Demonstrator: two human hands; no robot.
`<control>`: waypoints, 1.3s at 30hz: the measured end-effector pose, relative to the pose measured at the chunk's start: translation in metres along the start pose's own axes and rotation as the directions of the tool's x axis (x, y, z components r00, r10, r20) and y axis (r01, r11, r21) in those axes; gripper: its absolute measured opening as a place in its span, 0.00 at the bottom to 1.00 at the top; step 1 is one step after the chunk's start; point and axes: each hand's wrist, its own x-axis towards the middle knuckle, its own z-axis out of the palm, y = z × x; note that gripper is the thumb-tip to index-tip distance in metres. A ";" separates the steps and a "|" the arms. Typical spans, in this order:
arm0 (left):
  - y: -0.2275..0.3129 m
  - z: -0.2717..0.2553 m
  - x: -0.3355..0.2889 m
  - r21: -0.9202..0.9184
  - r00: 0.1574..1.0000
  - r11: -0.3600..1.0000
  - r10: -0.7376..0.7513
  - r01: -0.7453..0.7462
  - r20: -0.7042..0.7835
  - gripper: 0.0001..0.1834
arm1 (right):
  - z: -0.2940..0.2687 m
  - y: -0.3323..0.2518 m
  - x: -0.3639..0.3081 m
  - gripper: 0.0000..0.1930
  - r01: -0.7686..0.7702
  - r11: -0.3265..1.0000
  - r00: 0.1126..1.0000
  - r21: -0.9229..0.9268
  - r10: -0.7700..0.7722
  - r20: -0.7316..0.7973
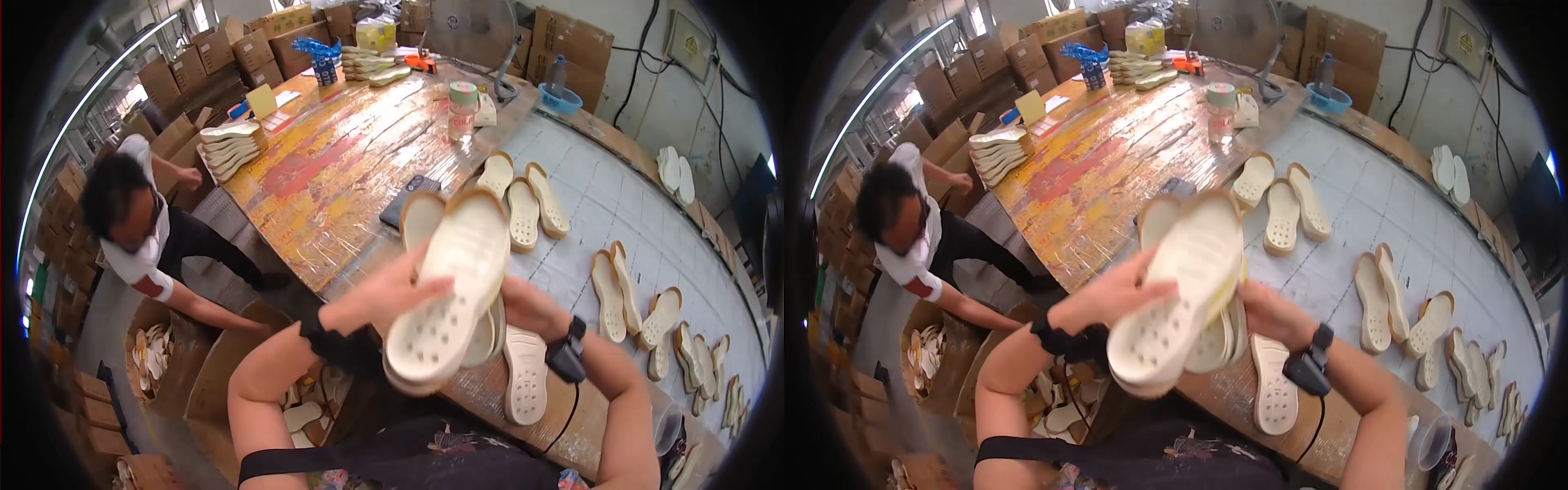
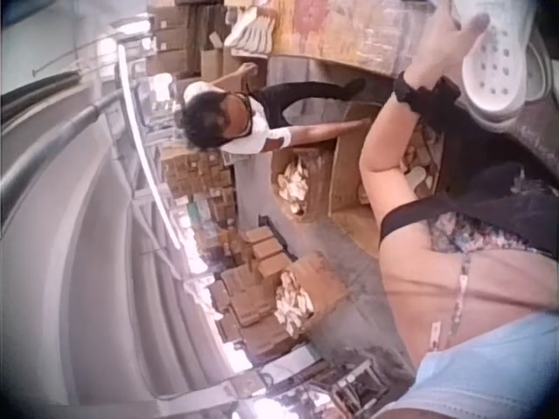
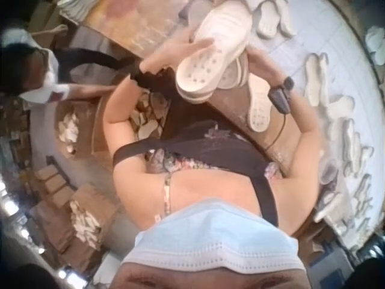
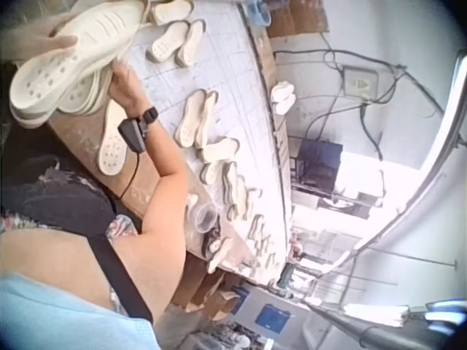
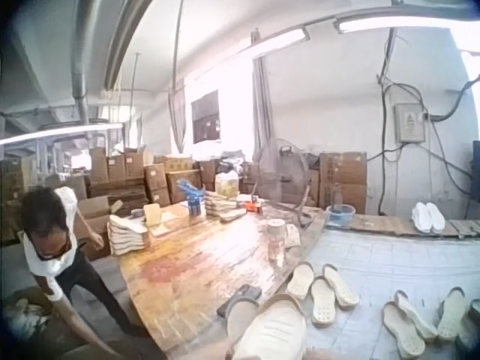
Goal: Sorting and stacking shoe soles at a manufacturing workstation.
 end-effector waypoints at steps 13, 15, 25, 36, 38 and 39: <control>-0.069 -0.072 0.006 -0.544 0.593 0.684 -0.201 -0.485 -0.780 0.24 | 0.038 -0.062 0.210 0.20 0.387 0.916 0.898 0.102 -0.400 0.182; -0.084 -0.053 -0.001 -0.567 0.589 0.703 -0.257 -0.430 -0.766 0.22 | 0.045 -0.072 0.257 0.21 0.371 0.910 0.899 0.184 -0.402 0.176; -0.141 0.022 -0.001 -0.653 0.807 0.752 -0.334 -0.082 -0.486 0.15 | 0.056 -0.145 0.232 0.20 0.146 0.838 0.989 -0.526 -0.102 0.111; -0.138 0.152 0.035 -0.508 0.959 0.861 -0.162 0.023 -0.231 0.17 | -0.098 -0.020 -0.071 0.18 -0.439 0.204 0.879 -0.875 -0.106 -0.465; -0.136 0.170 0.046 -0.389 0.957 0.921 -0.104 -0.010 -0.272 0.20 | -0.102 0.022 -0.082 0.17 -0.368 0.068 0.892 -0.927 -0.254 -0.373; -0.133 0.179 0.053 -0.302 0.951 0.953 -0.081 -0.014 -0.300 0.24 | -0.104 0.040 -0.084 0.17 -0.348 0.009 0.838 -0.937 -0.445 -0.316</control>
